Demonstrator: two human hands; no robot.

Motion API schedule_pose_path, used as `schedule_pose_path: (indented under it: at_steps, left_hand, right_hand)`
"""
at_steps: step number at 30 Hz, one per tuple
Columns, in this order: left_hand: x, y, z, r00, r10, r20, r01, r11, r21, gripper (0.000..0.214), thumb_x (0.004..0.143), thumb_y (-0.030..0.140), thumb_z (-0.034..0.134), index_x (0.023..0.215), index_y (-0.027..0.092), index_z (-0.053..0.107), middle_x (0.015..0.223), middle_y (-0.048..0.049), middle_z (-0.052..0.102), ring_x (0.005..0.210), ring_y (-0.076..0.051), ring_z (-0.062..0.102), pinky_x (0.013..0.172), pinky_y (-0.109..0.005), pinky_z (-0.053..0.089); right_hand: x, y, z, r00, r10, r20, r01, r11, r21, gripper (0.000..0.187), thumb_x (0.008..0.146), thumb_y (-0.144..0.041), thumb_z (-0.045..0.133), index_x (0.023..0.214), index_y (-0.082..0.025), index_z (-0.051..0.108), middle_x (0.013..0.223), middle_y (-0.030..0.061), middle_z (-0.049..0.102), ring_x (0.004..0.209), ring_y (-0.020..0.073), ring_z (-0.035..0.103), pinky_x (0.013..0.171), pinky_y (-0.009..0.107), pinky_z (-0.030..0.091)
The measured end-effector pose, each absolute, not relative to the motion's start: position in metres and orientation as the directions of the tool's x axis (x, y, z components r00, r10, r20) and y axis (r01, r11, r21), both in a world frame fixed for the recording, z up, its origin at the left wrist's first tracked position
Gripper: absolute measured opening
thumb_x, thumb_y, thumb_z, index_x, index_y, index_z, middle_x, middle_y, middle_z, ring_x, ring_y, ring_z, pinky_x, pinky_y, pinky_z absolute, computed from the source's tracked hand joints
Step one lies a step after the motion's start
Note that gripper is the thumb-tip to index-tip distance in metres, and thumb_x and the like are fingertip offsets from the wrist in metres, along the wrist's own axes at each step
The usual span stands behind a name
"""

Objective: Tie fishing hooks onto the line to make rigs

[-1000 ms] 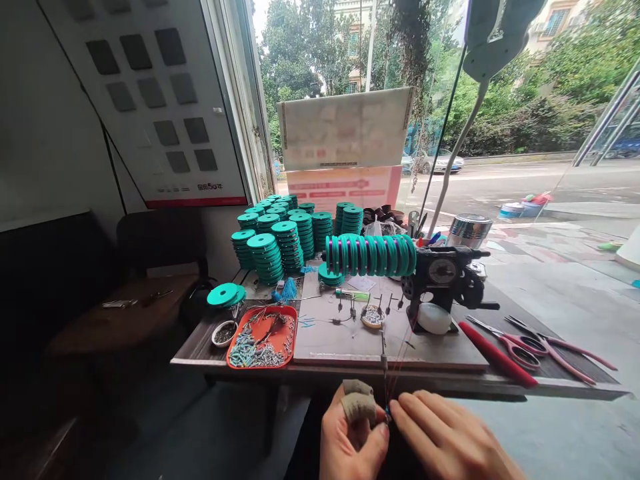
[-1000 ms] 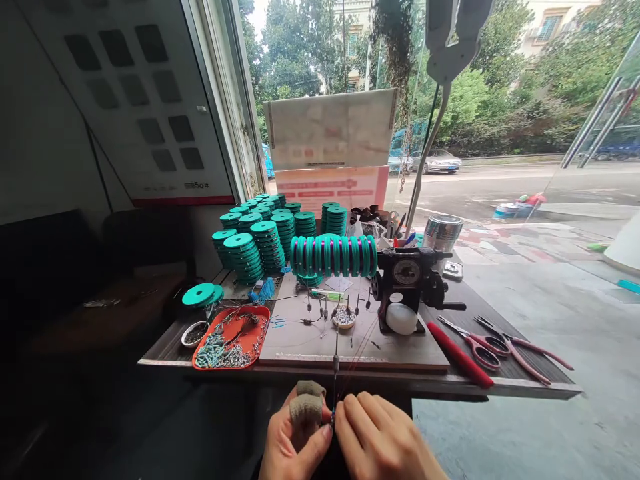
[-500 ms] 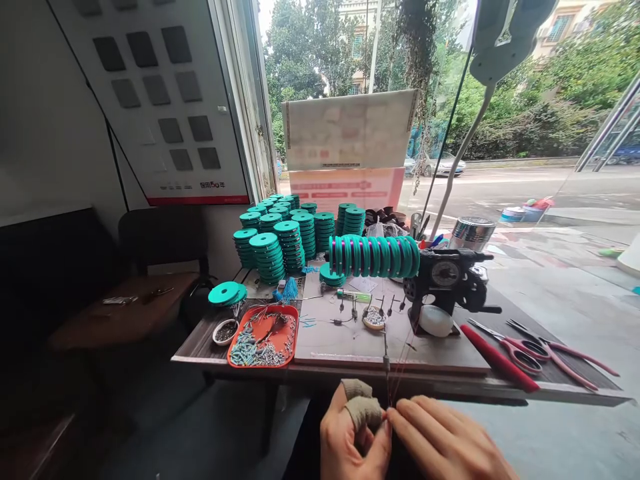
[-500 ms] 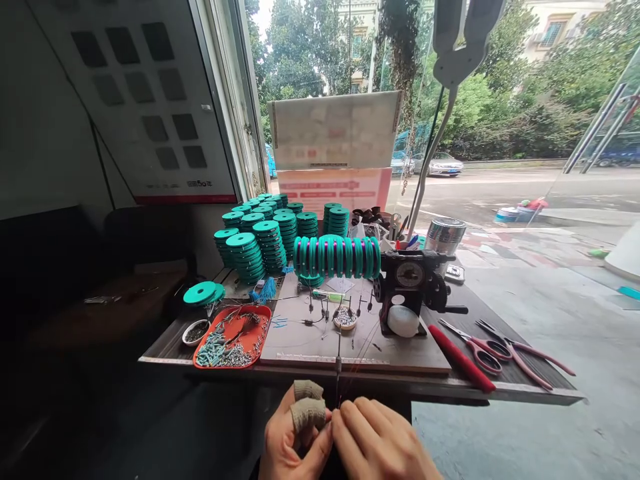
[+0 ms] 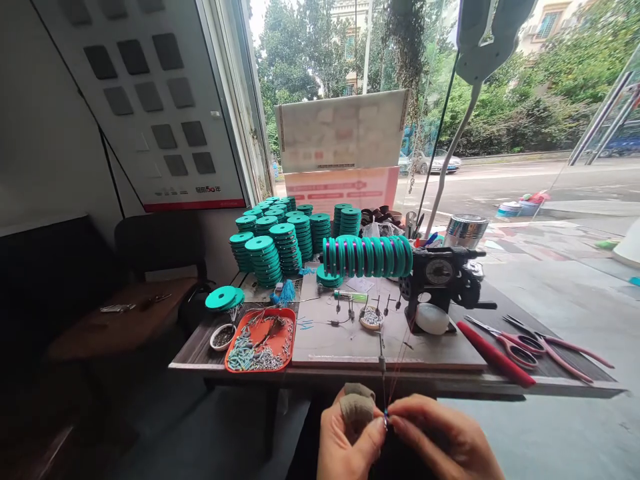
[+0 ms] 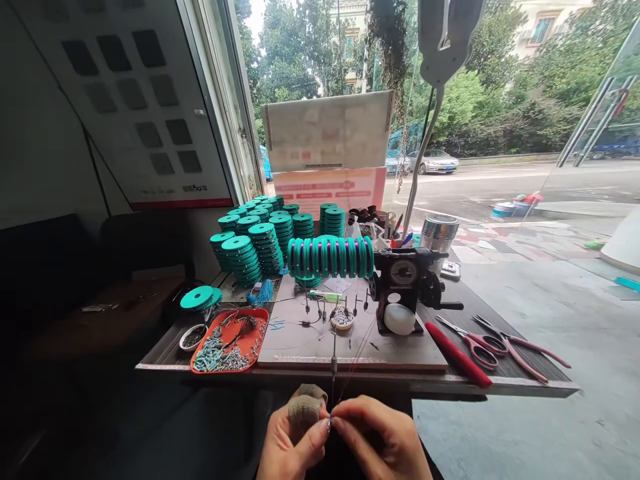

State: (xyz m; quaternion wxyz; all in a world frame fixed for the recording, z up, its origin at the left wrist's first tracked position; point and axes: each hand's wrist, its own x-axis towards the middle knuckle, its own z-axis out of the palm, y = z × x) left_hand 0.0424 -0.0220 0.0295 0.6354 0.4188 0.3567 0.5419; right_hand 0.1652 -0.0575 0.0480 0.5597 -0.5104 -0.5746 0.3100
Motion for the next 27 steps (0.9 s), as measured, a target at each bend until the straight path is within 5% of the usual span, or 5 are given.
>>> schedule_pose_path:
  at_steps: [7, 13, 27]
  left_hand:
    - [0.042, -0.022, 0.037, 0.239, 0.964, -0.118, -0.492, 0.225, 0.841, 0.014, 0.047, 0.023, 0.076, 0.055, 0.015, 0.067, 0.061, 0.0015, 0.053, 0.040, -0.002, 0.034, 0.036, -0.015, 0.019]
    - [0.041, -0.022, 0.042, 0.248, 0.952, -0.177, -0.473, 0.278, 0.836, 0.013, 0.044, 0.009, 0.059, 0.053, 0.014, 0.066, 0.053, 0.0043, 0.049, 0.038, -0.001, 0.030, 0.035, -0.016, 0.018]
    - [0.041, -0.020, 0.040, 0.223, 0.965, -0.138, -0.404, 0.220, 0.888, 0.014, 0.045, 0.007, 0.053, 0.053, 0.014, 0.063, 0.050, 0.0052, 0.046, 0.041, -0.002, 0.029, 0.038, -0.017, 0.018]
  right_hand:
    - [0.166, -0.050, 0.055, 0.184, 0.976, 0.115, 0.084, 0.101, -0.991, 0.029, 0.070, -0.046, 0.066, 0.069, -0.017, 0.067, 0.057, 0.0004, 0.062, 0.053, 0.0139, 0.055, 0.051, 0.021, 0.045]
    - [0.166, -0.045, 0.054, 0.140, 0.980, 0.139, 0.046, 0.134, -0.990, 0.025, 0.071, -0.041, 0.066, 0.066, -0.017, 0.067, 0.055, -0.0020, 0.058, 0.052, 0.0111, 0.051, 0.053, 0.019, 0.043]
    - [0.170, -0.041, 0.057, 0.074, 0.984, 0.163, 0.111, 0.154, -0.982, 0.024, 0.075, -0.039, 0.062, 0.067, -0.017, 0.066, 0.057, -0.0012, 0.059, 0.053, 0.0114, 0.051, 0.052, 0.019, 0.041]
